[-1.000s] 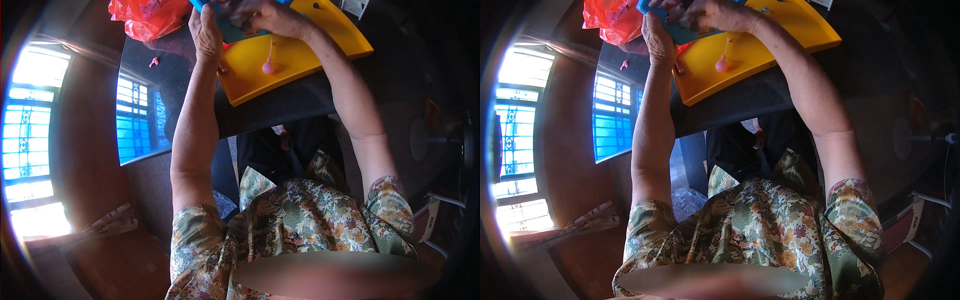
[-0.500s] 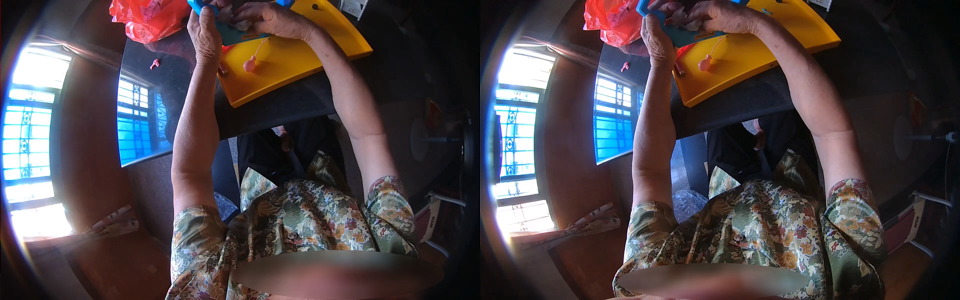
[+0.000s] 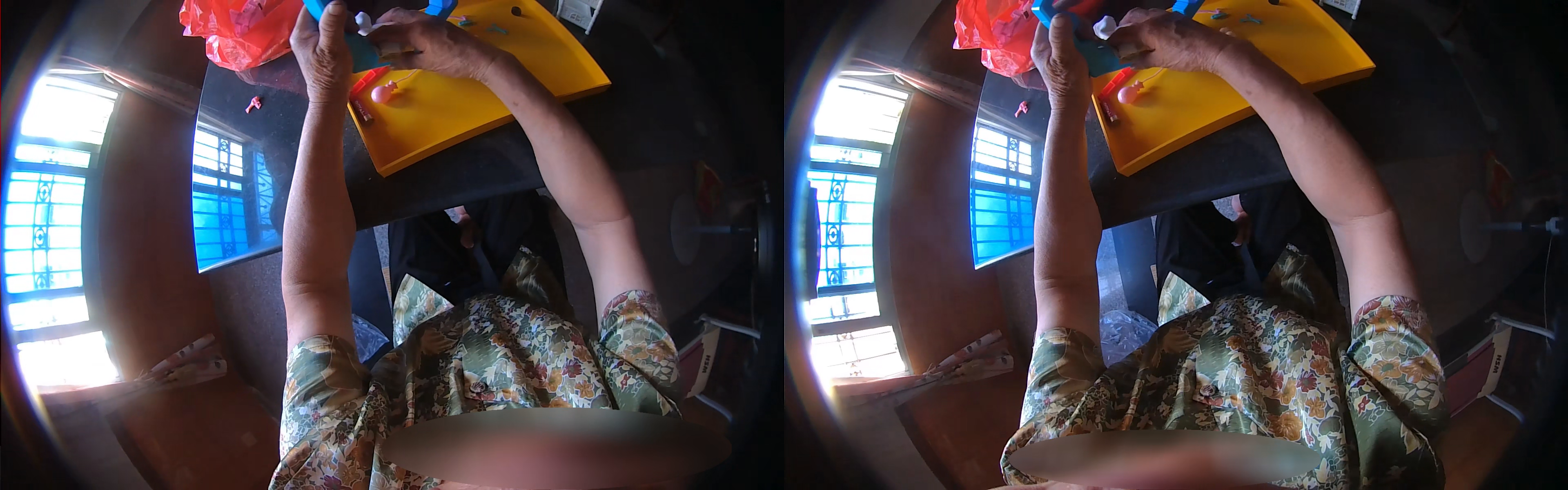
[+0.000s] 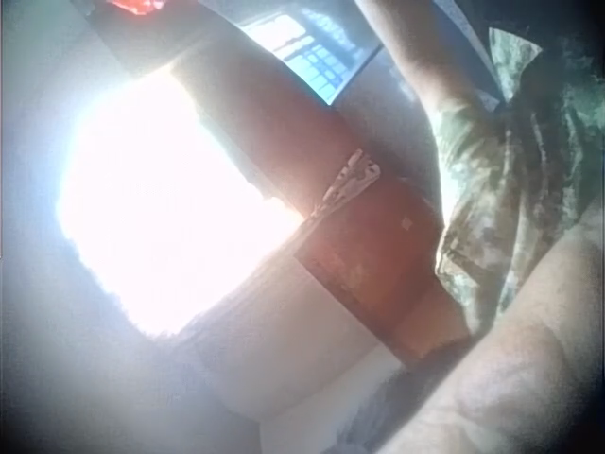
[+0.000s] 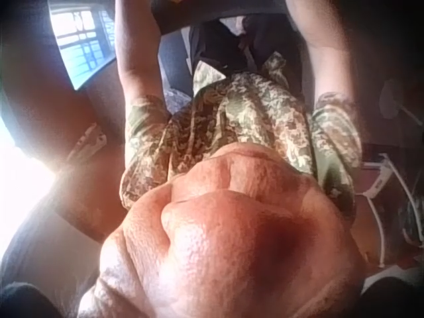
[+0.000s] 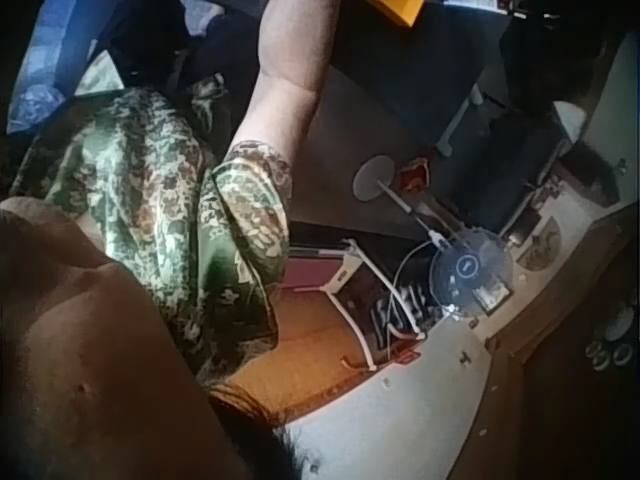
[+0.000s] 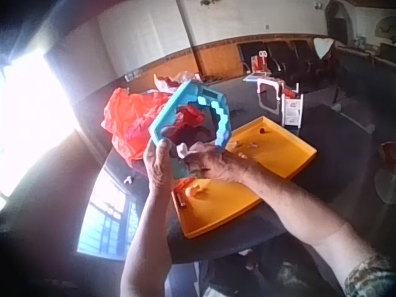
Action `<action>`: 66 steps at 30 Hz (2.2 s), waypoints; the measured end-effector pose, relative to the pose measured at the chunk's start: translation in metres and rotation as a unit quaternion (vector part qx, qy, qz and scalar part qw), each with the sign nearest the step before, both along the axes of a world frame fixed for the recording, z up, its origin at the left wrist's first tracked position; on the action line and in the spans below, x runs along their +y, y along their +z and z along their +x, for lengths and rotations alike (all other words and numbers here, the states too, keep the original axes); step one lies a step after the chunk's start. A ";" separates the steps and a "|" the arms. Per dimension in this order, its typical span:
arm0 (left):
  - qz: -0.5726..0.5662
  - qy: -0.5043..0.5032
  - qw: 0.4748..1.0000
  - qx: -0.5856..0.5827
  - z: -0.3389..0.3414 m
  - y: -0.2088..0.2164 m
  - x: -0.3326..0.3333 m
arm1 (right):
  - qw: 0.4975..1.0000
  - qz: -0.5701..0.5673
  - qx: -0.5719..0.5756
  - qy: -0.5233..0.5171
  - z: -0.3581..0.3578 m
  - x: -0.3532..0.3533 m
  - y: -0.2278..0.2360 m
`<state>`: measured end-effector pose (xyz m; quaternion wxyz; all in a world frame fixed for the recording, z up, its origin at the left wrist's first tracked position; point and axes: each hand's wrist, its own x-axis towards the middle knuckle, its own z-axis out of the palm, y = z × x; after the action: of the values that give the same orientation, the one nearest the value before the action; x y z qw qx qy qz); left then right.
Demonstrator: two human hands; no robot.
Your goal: Assembling a hexagonal plastic toy puzzle by fitting blocks into a frame.
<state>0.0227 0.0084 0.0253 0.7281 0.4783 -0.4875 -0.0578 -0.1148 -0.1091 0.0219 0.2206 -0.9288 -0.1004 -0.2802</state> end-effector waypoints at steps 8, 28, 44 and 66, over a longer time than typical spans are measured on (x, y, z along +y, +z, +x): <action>-0.074 0.001 0.985 0.153 0.006 -0.008 -0.004 | 0.996 0.010 -0.002 -0.088 0.011 -0.004 -0.021; -0.015 0.188 0.979 -0.080 0.015 -0.020 -0.013 | 0.991 -0.012 0.021 -0.133 -0.010 -0.007 -0.007; -0.031 0.180 0.977 -0.106 -0.001 -0.017 -0.016 | 0.982 0.026 -0.185 -0.008 0.002 -0.014 -0.005; -0.040 0.234 0.955 -0.176 -0.002 -0.007 -0.011 | 0.995 0.084 0.052 0.012 -0.025 -0.022 0.025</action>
<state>0.0203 -0.0027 0.0188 0.6421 0.5522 -0.4846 0.2191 -0.1394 -0.1315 0.0465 0.3058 -0.9192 -0.0762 -0.2361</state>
